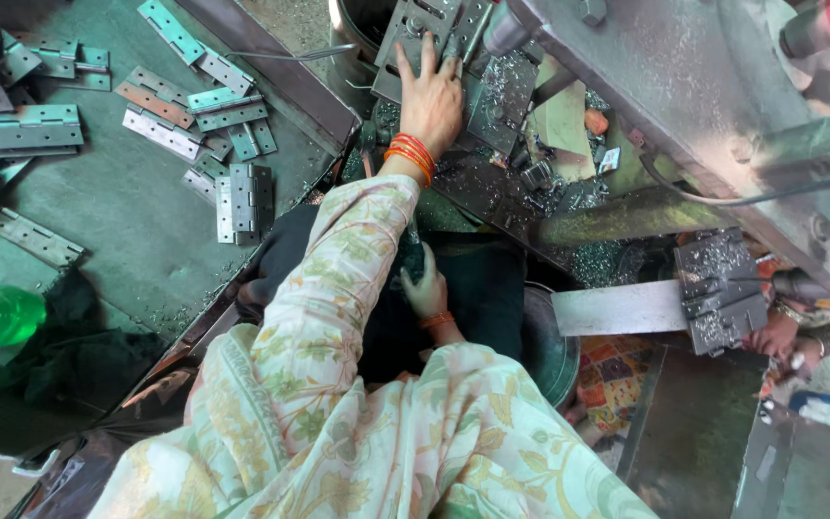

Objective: The person operates a metalworking machine, likely a drill press, to process small rectangular metal pieces. They pick up each piece, position it under the machine's head, and activate the mechanism to create holes or indentations before placing the finished piece aside.

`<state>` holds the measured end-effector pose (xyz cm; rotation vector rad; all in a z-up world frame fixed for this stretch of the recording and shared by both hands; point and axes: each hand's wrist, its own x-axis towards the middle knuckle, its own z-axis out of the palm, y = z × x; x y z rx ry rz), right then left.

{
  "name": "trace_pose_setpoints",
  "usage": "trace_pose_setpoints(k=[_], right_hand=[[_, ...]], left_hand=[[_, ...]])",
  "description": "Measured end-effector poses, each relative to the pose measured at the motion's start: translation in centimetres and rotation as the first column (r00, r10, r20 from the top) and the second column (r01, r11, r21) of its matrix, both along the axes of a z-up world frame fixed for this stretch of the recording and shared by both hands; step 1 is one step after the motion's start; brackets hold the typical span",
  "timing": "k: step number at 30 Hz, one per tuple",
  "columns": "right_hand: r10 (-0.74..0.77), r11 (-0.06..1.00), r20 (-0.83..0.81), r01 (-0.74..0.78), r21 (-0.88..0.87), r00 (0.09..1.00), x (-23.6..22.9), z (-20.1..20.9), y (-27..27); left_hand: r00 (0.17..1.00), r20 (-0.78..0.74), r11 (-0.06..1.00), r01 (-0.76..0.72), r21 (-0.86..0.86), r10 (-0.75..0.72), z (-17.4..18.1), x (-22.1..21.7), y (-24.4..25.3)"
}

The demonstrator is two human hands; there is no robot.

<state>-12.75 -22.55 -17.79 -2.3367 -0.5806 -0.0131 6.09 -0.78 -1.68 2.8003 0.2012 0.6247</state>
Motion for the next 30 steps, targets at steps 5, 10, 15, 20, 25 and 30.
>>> trace_pose_setpoints(k=[5, 10, 15, 20, 25, 30], right_hand=[[-0.024, 0.997, -0.179, 0.01, -0.077, 0.984, 0.2, -1.4, -1.2], [0.074, 0.975, -0.113, -0.095, -0.199, 0.991, 2.0, 3.8, -1.0], [0.044, 0.965, -0.16, -0.083, -0.249, 0.986, 3.1, 9.9, -0.6], [0.03, 0.954, -0.182, -0.082, -0.287, 0.983, 2.5, 12.6, 1.4], [0.045, 0.96, -0.179, -0.092, -0.263, 0.983, 2.6, 12.3, 1.1], [0.064, 0.963, -0.148, -0.099, -0.251, 0.987, 3.0, 11.6, 0.8]], left_hand=[[0.988, 0.156, 0.999, -0.012, 0.04, 0.005, 1.1, -2.4, 0.7], [0.999, 0.029, 0.983, -0.039, -0.181, 0.045, 4.1, -7.5, 3.2], [0.931, 0.299, 0.92, -0.087, -0.383, 0.212, -0.3, -14.5, 8.0], [0.864, -0.151, 0.798, -0.501, -0.335, 0.48, -11.8, -23.9, 12.6], [0.82, -0.068, 0.759, -0.553, -0.344, 0.568, -18.4, -26.0, 12.3], [0.69, -0.091, 0.543, -0.638, -0.546, 0.718, -19.6, -24.2, 12.6]])
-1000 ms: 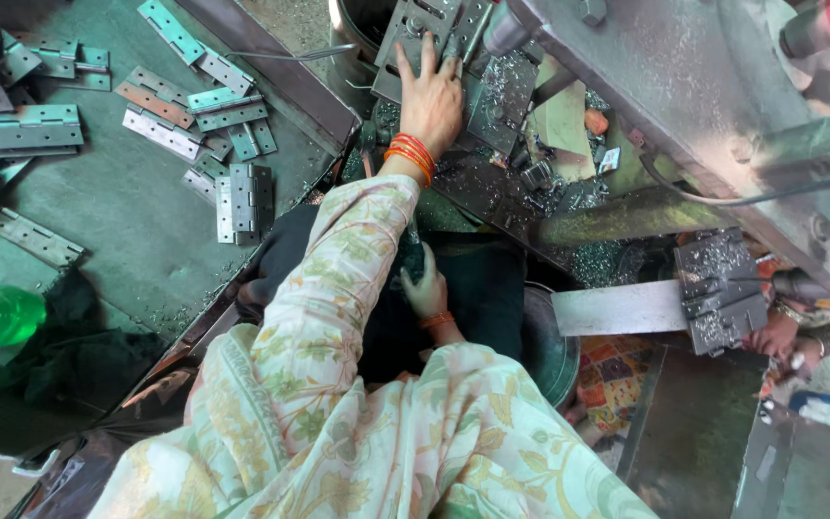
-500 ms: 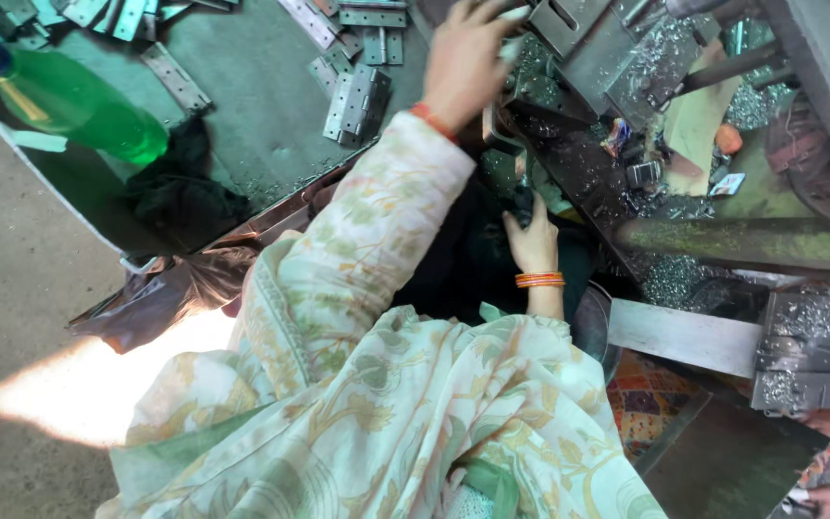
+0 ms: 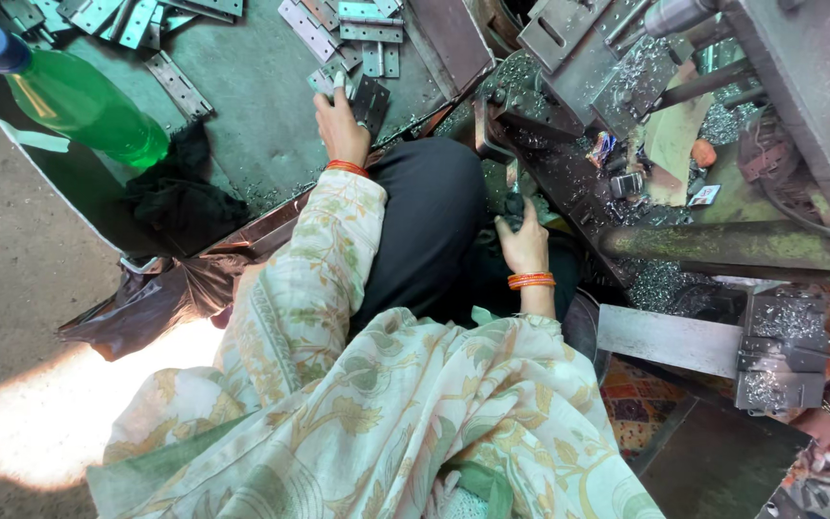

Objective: The person operates a metalworking machine, likely a drill press, to process small rectangular metal pieces. They pick up each piece, position it under the machine's head, and activate the mechanism to create holes or indentations before placing the finished piece aside.

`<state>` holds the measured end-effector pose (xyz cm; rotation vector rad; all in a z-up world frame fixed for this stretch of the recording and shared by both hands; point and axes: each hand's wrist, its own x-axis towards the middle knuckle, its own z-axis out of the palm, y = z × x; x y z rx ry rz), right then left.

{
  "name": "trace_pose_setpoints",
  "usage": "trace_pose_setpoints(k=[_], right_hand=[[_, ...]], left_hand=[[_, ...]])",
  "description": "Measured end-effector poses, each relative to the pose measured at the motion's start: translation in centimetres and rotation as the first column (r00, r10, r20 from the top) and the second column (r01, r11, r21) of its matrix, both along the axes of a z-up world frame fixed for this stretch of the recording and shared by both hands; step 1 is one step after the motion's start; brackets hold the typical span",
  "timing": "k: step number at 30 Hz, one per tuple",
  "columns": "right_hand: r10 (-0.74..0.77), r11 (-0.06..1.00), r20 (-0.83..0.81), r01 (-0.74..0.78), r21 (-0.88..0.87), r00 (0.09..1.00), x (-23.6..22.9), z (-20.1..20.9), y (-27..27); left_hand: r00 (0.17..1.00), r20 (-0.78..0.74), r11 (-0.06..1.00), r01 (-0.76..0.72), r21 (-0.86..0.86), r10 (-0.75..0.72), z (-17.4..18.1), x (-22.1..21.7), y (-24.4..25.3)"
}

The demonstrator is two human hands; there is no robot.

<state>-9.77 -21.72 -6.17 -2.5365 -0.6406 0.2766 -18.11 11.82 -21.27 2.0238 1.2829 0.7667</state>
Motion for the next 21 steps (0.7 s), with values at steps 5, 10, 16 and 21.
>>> trace_pose_setpoints(k=[5, 10, 16, 21], right_hand=[[-0.05, 0.998, -0.055, 0.048, -0.038, 0.997, -0.3, 0.3, 0.2], [-0.052, 0.999, -0.043, 0.051, -0.019, 0.998, -0.5, 0.7, 0.5], [-0.12, 0.992, -0.095, 0.116, -0.052, 0.988, -1.4, 0.8, 1.1], [-0.105, 0.994, -0.088, 0.101, -0.045, 0.991, -1.1, 0.6, 0.9]], left_hand=[[0.986, 0.158, 0.997, 0.053, -0.053, -0.044, 0.1, 0.5, 0.8], [0.985, 0.172, 0.997, -0.003, -0.08, 0.017, 1.9, 0.8, 1.3], [0.561, 0.743, 0.737, 0.313, -0.599, 0.365, 6.8, 2.0, 1.6], [0.574, 0.81, 0.874, 0.326, -0.36, 0.12, 15.3, 4.4, -3.4]])
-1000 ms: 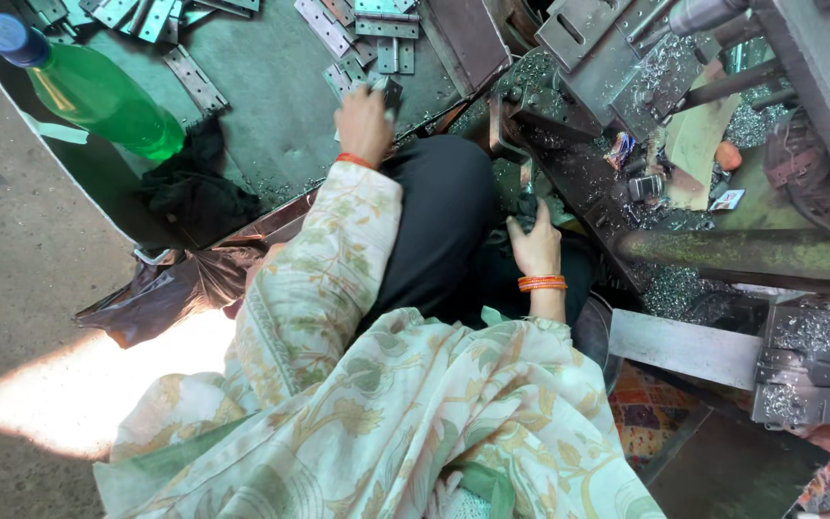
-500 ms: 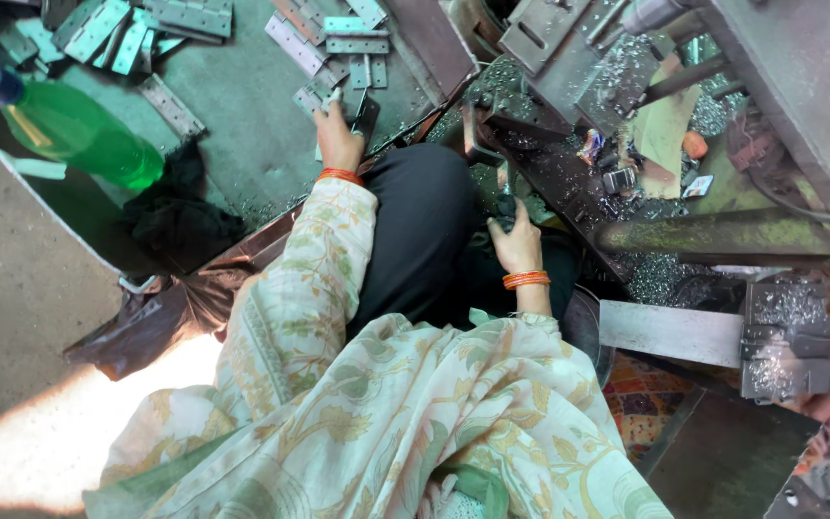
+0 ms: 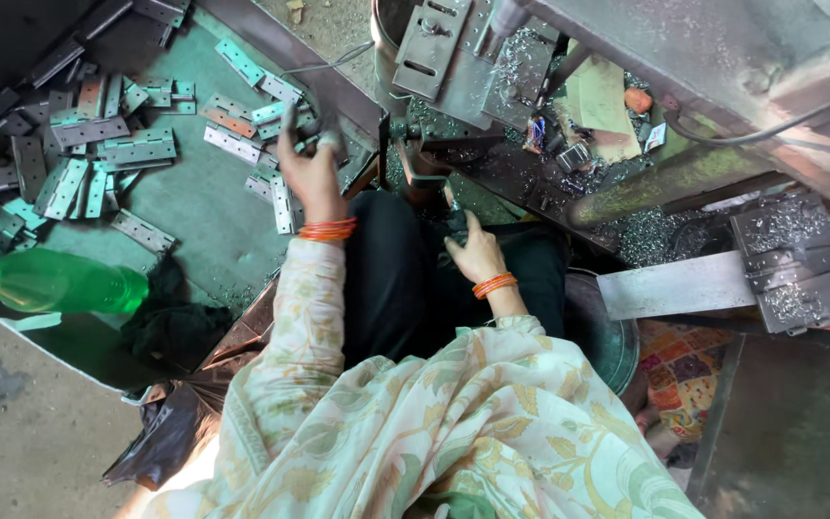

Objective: The person operates a metalworking machine, likely a drill press, to process small rectangular metal pieces. They pick up each piece, position it under the machine's head, and activate the mechanism to create holes or indentations before placing the finished piece aside.

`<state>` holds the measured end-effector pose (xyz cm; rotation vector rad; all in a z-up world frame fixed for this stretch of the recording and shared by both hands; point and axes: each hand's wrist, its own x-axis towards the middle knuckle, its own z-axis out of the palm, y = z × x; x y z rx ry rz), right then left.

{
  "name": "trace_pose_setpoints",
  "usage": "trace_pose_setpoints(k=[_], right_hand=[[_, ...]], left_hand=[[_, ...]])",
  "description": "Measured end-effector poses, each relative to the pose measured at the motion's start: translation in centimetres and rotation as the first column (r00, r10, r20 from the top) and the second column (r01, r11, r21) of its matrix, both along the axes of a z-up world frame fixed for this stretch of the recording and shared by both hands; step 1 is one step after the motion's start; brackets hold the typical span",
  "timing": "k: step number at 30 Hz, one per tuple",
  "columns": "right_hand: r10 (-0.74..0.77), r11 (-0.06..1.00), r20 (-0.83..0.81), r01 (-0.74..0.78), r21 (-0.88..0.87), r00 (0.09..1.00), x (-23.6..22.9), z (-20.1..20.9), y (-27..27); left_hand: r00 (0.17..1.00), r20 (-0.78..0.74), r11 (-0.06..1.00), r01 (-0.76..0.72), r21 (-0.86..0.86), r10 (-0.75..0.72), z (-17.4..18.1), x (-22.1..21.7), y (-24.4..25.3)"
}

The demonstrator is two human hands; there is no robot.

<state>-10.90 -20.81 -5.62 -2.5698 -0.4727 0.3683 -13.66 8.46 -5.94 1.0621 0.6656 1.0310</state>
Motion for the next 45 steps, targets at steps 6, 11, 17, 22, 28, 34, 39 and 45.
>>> trace_pose_setpoints(k=[6, 11, 17, 22, 28, 34, 39, 45], right_hand=[[-0.009, 0.999, -0.045, 0.007, -0.035, 0.999, 0.4, -1.5, -0.3], [-0.022, 1.0, -0.077, 0.022, -0.005, 0.997, 0.5, -2.2, -0.6], [-0.018, 0.997, -0.096, 0.011, -0.073, 0.995, 0.3, -1.5, -0.3], [-0.032, 0.975, -0.113, 0.006, -0.221, 0.993, 0.2, 0.6, 0.7], [-0.026, 0.952, -0.097, -0.005, -0.307, 0.995, 0.6, 0.2, 1.2], [-0.028, 0.967, -0.004, 0.027, -0.254, 1.0, -0.2, -5.5, -0.4], [-0.107, 0.994, 0.108, 0.106, 0.022, 0.988, -1.9, -11.8, -1.2], [-0.053, 0.999, 0.03, 0.053, 0.012, 0.998, -1.0, -11.8, -1.6]], left_hand=[[0.957, -0.289, 0.541, 0.247, 0.804, -0.007, 7.8, 6.6, -7.8], [0.836, -0.537, -0.005, 0.541, 0.841, 0.112, 6.8, 10.0, -11.2], [0.691, -0.676, 0.177, 0.721, 0.67, -0.256, 3.4, 13.8, -9.8], [0.782, -0.537, 0.292, 0.618, 0.73, -0.315, 2.0, 16.1, -7.9], [0.804, -0.526, 0.362, 0.594, 0.718, -0.277, 1.5, 16.4, -7.7], [0.728, -0.65, 0.349, 0.68, 0.645, -0.216, 2.9, 16.8, -8.9], [0.817, -0.576, 0.155, 0.57, 0.807, 0.0, 4.5, 15.9, -9.0], [0.758, -0.608, -0.009, 0.628, 0.779, 0.236, 5.7, 14.4, -7.6]])
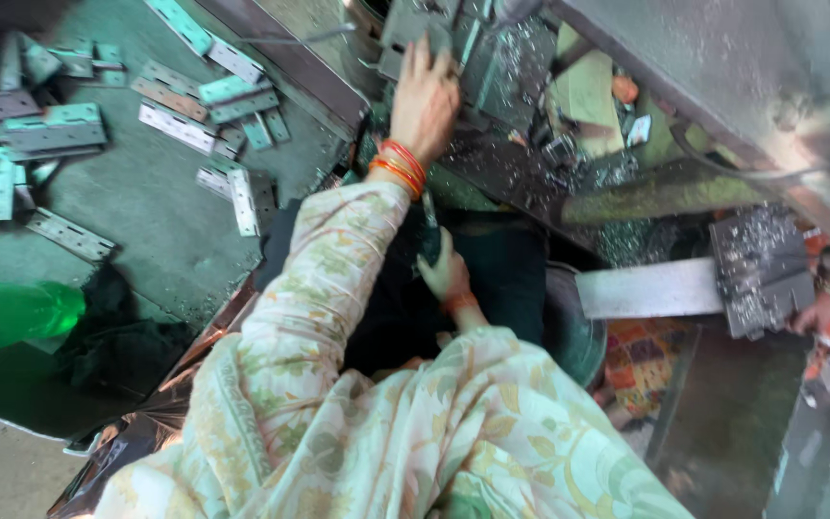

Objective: The person operates a metalworking machine, likely a drill press, to process small rectangular metal pieces. They pick up each piece, position it under the machine's head, and activate the mechanism to create holes or indentations before placing the finished piece aside.

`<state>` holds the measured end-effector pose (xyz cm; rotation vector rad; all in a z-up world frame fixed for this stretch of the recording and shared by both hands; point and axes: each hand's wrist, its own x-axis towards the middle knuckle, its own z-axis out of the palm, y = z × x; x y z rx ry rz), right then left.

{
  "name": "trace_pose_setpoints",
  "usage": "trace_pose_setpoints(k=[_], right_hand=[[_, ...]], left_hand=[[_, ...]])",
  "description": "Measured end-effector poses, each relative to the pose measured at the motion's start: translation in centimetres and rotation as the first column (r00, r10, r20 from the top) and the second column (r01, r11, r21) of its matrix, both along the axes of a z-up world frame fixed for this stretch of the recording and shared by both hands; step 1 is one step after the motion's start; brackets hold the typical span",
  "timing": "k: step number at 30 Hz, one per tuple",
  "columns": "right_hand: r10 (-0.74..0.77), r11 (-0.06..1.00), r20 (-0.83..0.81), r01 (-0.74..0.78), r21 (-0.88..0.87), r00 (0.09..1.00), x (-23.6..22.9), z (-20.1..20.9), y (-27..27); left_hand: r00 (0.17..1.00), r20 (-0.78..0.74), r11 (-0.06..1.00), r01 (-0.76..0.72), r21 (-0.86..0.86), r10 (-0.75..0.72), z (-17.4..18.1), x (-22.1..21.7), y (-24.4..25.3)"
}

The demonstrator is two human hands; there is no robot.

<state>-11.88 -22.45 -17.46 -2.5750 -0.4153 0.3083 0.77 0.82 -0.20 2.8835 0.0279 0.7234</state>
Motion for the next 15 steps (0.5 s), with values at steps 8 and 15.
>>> trace_pose_setpoints(k=[8, 15], right_hand=[[0.07, 0.998, 0.058, -0.07, 0.004, 0.996, 0.9, 2.7, -1.6], [-0.036, 0.998, 0.058, 0.033, 0.048, 0.998, -1.6, -3.1, -0.2]], left_hand=[[0.998, -0.048, 0.997, -0.041, -0.072, 0.038, -1.3, 3.0, -1.4], [0.996, 0.068, 0.996, -0.049, -0.069, 0.054, -3.1, 3.2, -0.9]])
